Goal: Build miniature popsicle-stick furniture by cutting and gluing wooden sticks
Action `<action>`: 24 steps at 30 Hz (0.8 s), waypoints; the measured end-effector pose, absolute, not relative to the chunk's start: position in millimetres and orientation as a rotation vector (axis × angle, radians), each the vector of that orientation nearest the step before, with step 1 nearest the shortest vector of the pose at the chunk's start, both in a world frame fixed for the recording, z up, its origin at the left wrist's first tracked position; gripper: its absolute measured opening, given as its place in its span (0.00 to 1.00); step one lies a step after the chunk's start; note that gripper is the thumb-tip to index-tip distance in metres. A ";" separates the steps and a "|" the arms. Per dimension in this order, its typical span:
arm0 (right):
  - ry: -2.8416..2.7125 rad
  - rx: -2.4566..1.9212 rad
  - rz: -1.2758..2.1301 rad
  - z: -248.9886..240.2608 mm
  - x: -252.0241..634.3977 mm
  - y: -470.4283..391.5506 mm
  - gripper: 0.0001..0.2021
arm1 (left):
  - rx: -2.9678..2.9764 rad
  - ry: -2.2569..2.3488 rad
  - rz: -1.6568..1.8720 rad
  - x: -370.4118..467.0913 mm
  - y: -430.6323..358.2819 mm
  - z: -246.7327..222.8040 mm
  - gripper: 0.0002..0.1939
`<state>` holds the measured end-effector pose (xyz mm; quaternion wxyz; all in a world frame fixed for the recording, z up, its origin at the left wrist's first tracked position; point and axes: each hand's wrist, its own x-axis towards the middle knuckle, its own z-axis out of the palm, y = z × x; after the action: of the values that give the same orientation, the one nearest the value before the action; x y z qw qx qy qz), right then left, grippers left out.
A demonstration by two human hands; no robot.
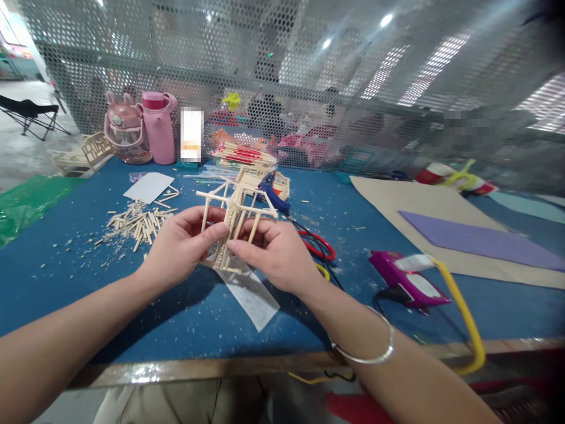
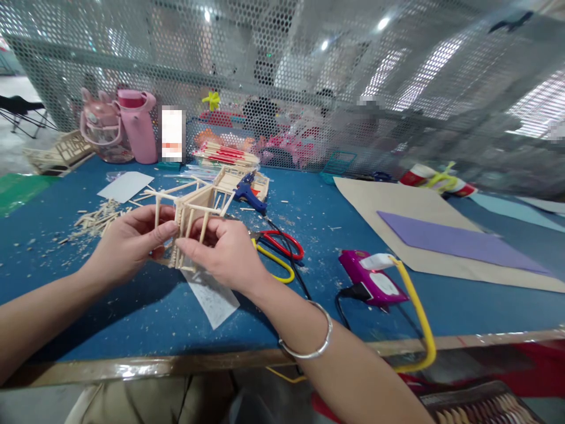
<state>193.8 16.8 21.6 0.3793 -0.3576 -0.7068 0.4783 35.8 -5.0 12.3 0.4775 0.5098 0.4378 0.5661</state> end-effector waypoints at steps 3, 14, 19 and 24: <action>-1.878 -0.958 1.187 21.0 194.5 15.3 0.07 | 1.222 1.065 1.377 36.1 -5.0 13.6 0.18; -2.026 -0.963 1.057 26.2 197.5 14.7 0.08 | 1.224 1.054 1.369 36.0 -5.6 13.5 0.16; -2.064 -0.963 1.009 26.5 198.2 14.6 0.08 | 1.206 1.029 1.369 36.1 -5.2 11.6 0.16; -2.075 -0.959 1.007 26.9 197.7 15.4 0.07 | 1.157 0.985 1.382 38.3 -5.8 12.8 0.14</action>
<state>197.7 15.4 26.9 0.3163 -0.3642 -0.7880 0.3824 38.3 -5.8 12.8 0.5174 0.4821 0.4104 0.5757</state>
